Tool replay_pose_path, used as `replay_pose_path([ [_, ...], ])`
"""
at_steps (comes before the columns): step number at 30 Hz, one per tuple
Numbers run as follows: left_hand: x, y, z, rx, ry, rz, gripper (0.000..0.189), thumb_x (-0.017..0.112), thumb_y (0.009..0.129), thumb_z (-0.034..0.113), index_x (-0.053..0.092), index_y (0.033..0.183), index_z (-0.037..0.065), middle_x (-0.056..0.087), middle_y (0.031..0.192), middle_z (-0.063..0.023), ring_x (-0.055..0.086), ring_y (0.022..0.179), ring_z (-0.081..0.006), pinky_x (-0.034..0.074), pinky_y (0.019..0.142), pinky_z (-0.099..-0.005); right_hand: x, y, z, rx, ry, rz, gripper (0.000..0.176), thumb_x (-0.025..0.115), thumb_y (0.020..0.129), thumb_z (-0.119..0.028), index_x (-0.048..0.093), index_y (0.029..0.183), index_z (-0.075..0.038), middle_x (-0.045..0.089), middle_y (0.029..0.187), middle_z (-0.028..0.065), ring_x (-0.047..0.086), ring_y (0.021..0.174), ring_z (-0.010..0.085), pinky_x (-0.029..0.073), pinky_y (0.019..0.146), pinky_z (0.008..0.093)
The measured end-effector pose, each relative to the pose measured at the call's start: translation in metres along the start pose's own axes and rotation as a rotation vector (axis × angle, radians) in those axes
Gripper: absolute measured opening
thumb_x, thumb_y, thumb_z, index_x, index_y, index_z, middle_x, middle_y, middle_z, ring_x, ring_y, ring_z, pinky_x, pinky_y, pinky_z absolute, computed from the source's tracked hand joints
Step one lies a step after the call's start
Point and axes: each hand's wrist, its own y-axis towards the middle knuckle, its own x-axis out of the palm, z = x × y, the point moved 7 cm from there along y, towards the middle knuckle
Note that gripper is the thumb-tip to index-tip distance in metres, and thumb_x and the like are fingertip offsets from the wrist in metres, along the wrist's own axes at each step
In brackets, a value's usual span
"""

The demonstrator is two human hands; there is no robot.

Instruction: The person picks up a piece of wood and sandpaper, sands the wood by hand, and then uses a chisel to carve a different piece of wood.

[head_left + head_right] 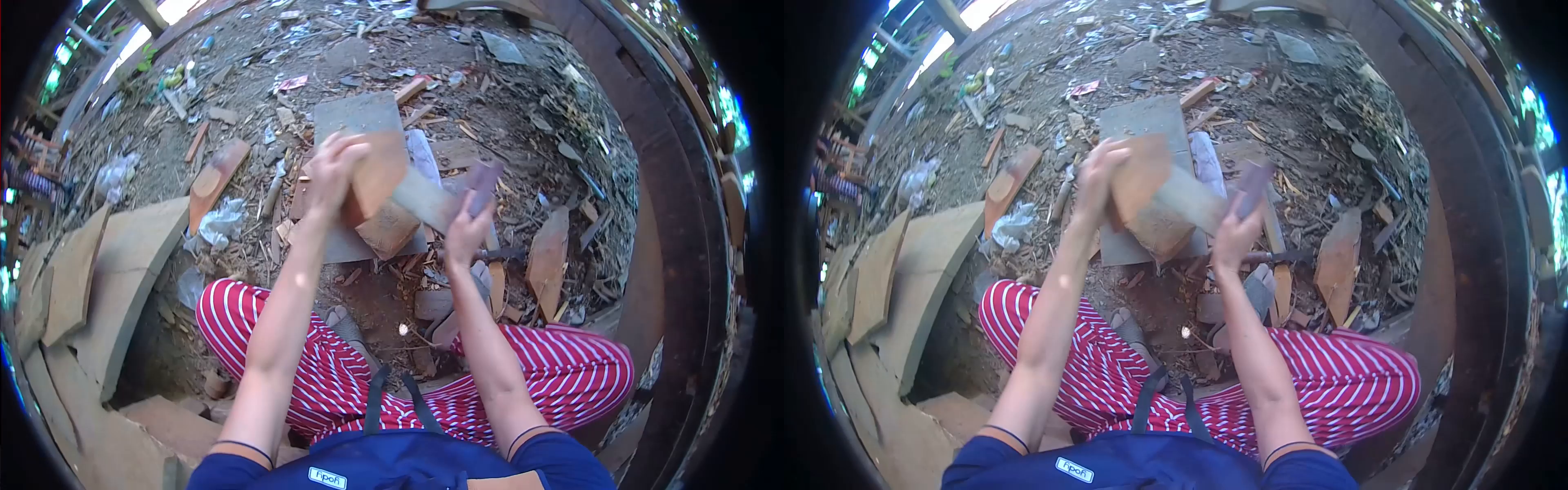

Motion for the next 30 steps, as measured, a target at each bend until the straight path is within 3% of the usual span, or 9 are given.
replay_pose_path([
  [2,0.053,0.019,0.000,0.243,0.250,-0.255,0.027,0.061,0.085,0.030,0.075,0.097,0.011,0.060,0.127,-0.0152,0.050,0.122,-0.0307,0.030,0.109,-0.0362,-0.018,0.015,0.026,0.045,-0.078,0.073,0.046,0.050,0.099,-0.029,0.047,0.128,0.007,0.060,0.118,0.0258,0.058,0.110,0.0363,0.040,0.096,0.0422],
  [7,0.133,0.023,-0.056,-0.232,0.176,-0.140,0.042,0.073,0.070,0.046,0.077,0.100,0.017,0.050,0.139,-0.0222,0.027,0.142,-0.0338,0.024,0.115,-0.0417,-0.043,0.048,0.100,0.088,-0.068,0.055,0.045,0.051,0.098,-0.029,0.050,0.127,0.005,0.060,0.120,0.0260,0.060,0.108,0.0379,0.044,0.091,0.0441],
  [9,0.134,0.021,-0.067,-0.237,0.173,-0.148,0.039,0.070,0.072,0.045,0.077,0.097,0.017,0.040,0.144,-0.0252,0.039,0.134,-0.0389,0.031,0.112,-0.0416,-0.040,0.051,0.109,0.266,-0.405,-0.186,0.043,0.052,0.096,-0.029,0.053,0.126,0.003,0.063,0.114,0.0257,0.061,0.106,0.0377,0.044,0.091,0.0437],
  [10,0.127,0.019,-0.059,-0.139,0.158,-0.142,0.040,0.070,0.072,0.045,0.076,0.100,0.017,0.041,0.143,-0.0246,0.040,0.133,-0.0386,0.032,0.112,-0.0418,-0.032,0.057,0.107,0.074,-0.316,-0.159,0.042,0.054,0.095,-0.030,0.055,0.124,0.001,0.064,0.109,0.0255,0.063,0.103,0.0373,0.045,0.089,0.0434],
  [13,0.081,0.003,-0.027,0.001,0.312,-0.215,0.046,0.072,0.074,0.041,0.071,0.112,0.016,0.047,0.142,-0.0164,0.041,0.134,-0.0344,0.036,0.109,-0.0417,-0.012,0.068,0.124,0.125,-0.235,-0.200,0.043,0.054,0.095,-0.030,0.054,0.125,0.001,0.064,0.109,0.0257,0.063,0.102,0.0381,0.046,0.088,0.0424],
  [20,0.006,-0.035,-0.074,0.033,0.571,0.101,0.041,0.053,0.090,0.045,0.069,0.112,0.015,0.061,0.126,-0.0096,0.057,0.113,-0.0297,0.040,0.100,-0.0413,0.074,-0.009,0.013,-0.031,-0.192,-0.574,0.041,0.057,0.094,-0.041,0.056,0.107,-0.003,0.067,0.090,0.0209,0.068,0.082,0.0336,0.050,0.072,0.0433],
  [22,0.002,-0.040,-0.072,0.045,0.528,0.240,0.045,0.031,0.102,0.038,0.066,0.117,0.014,0.067,0.116,-0.0069,0.057,0.111,-0.0278,0.036,0.101,-0.0398,0.092,-0.025,-0.017,-0.076,-0.280,-0.666,0.027,0.058,0.090,-0.028,0.055,0.105,-0.005,0.067,0.082,0.0223,0.066,0.076,0.0408,0.050,0.069,0.0487],
  [27,-0.002,-0.047,-0.083,-0.054,0.510,0.327,0.047,0.029,0.103,0.038,0.065,0.118,0.012,0.067,0.115,-0.0099,0.059,0.109,-0.0293,0.037,0.100,-0.0404,0.129,-0.030,-0.024,-0.157,-0.356,-0.705,0.027,0.056,0.081,-0.011,0.053,0.107,-0.007,0.066,0.079,0.0229,0.064,0.075,0.0441,0.049,0.068,0.0526],
  [30,-0.015,-0.047,-0.127,-0.093,-0.059,0.280,0.050,0.025,0.102,0.035,0.065,0.117,0.008,0.068,0.105,-0.0154,0.062,0.102,-0.0328,0.037,0.099,-0.0417,0.114,-0.072,-0.073,-0.495,-0.395,-0.846,0.033,0.061,0.071,-0.004,0.054,0.103,-0.009,0.065,0.075,0.0195,0.065,0.072,0.0408,0.050,0.063,0.0493],
])
